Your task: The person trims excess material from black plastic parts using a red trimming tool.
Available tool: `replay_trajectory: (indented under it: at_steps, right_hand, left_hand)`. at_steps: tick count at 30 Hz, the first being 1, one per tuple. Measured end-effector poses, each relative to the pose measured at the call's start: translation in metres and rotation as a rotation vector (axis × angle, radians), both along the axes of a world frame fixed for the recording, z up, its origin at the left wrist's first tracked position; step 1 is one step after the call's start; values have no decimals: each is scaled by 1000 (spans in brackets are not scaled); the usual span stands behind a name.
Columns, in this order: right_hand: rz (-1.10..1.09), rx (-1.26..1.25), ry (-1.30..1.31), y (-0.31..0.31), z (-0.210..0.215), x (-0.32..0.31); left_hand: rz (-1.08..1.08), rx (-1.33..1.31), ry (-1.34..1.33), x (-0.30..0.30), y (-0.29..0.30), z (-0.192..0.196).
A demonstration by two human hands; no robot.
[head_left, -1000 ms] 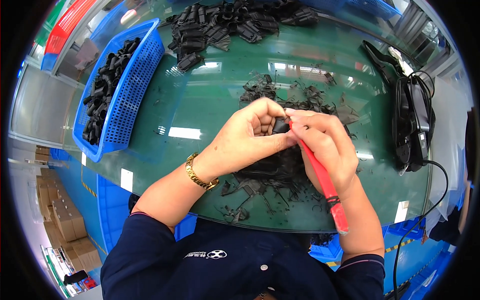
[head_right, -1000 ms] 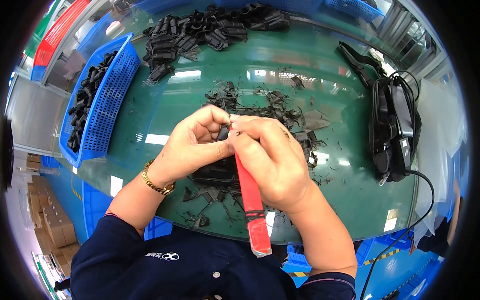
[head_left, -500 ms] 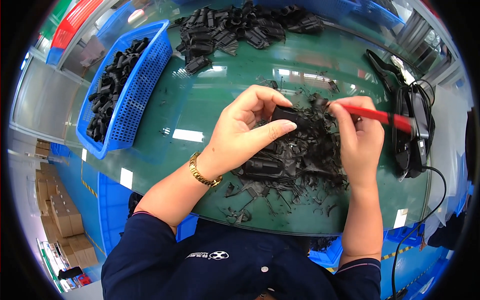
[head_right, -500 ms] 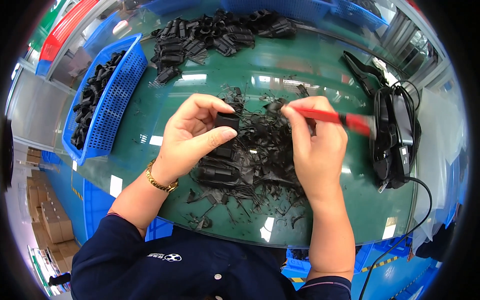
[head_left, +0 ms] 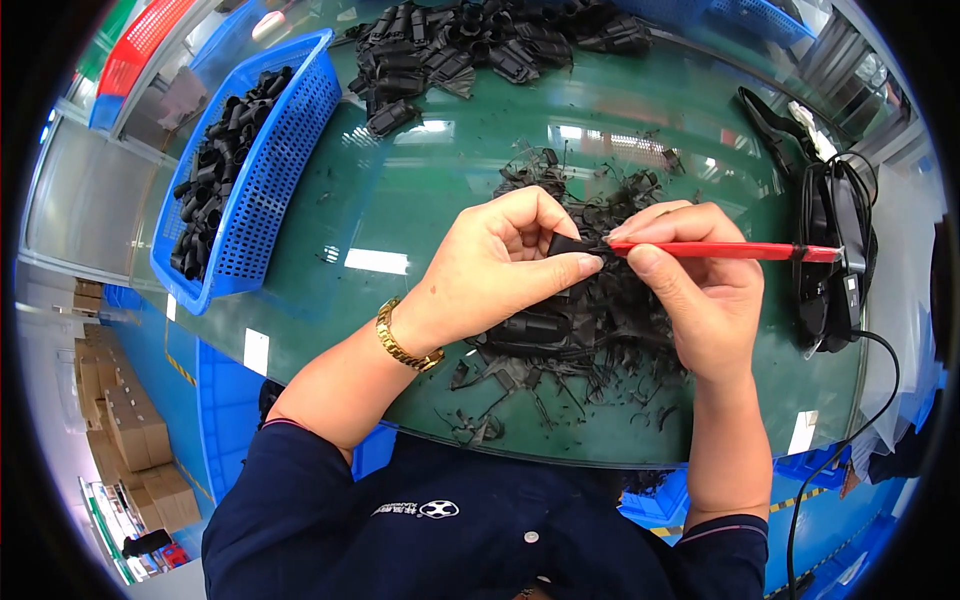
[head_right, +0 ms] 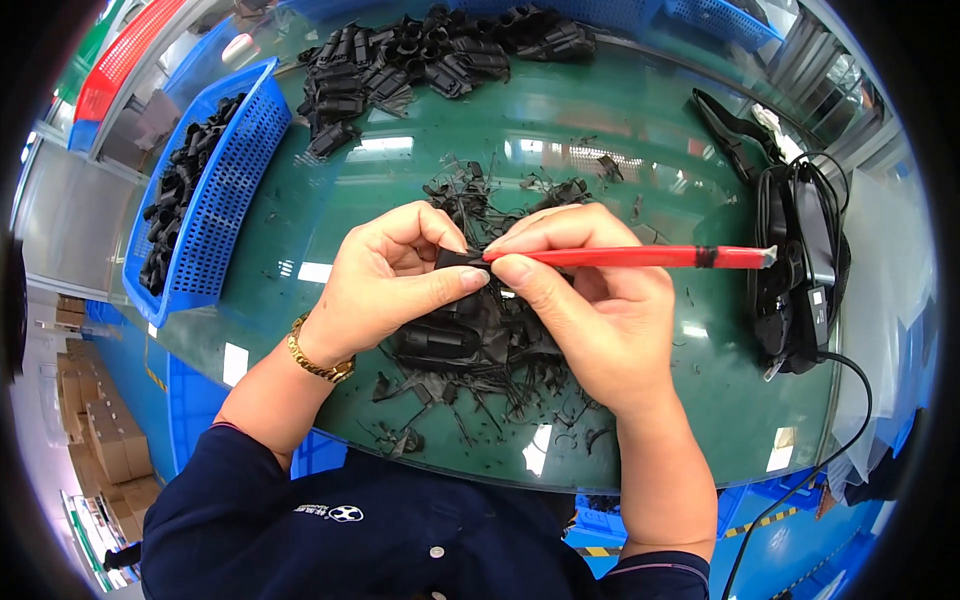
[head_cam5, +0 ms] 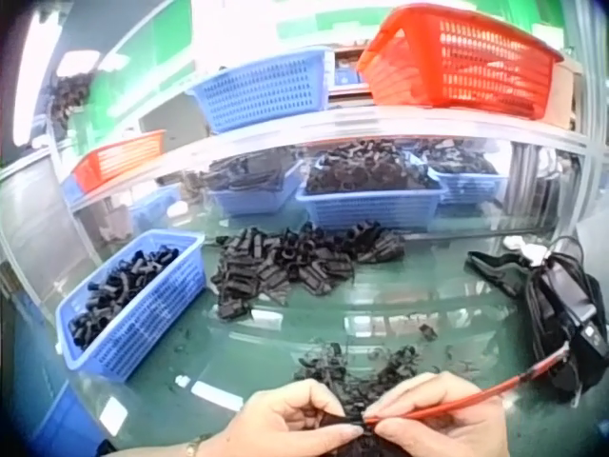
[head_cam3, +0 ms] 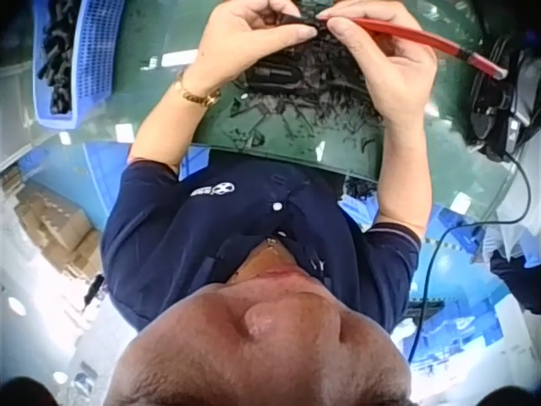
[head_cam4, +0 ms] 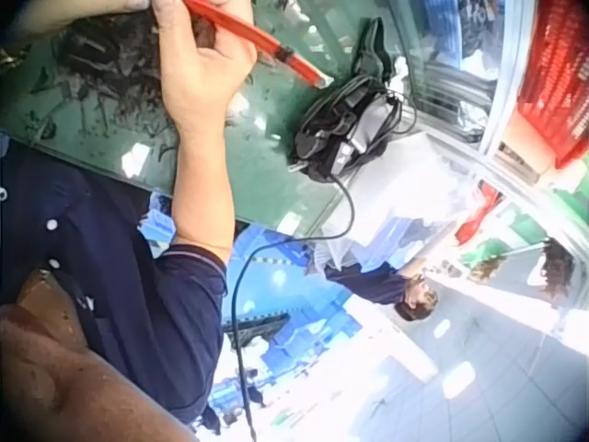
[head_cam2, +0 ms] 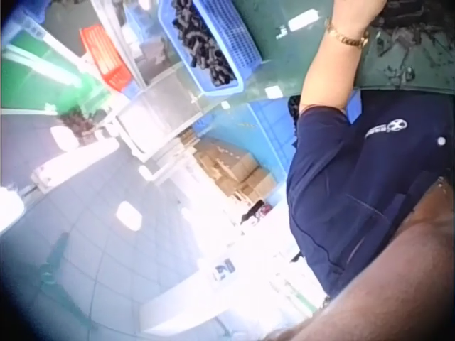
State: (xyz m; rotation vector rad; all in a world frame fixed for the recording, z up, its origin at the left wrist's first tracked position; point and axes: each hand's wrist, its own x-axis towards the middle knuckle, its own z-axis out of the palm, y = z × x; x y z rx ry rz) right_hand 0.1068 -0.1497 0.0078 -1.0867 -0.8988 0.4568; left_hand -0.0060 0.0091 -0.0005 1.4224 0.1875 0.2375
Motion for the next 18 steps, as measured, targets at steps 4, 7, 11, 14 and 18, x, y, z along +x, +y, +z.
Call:
replay_trajectory:
  at_steps: [4, 7, 11, 14, 18]
  right_hand:
    - [7, 14, 36, 0, -3, -2]
    - [2, -3, 31, 1, -5, -4]
    - [-96, -42, -140, 3, -7, -6]
    - [-236, -10, -634, 7, -7, -4]
    - [-258, 44, -946, 9, -18, -8]
  left_hand:
    - [-5, 5, 14, 0, -3, 2]
    - [-11, -16, 19, 0, -4, 1]
    - [-11, -14, 13, -1, -4, 1]
    - [1, -48, 10, 0, -5, 1]
    - [40, -30, 147, 2, -3, 1]
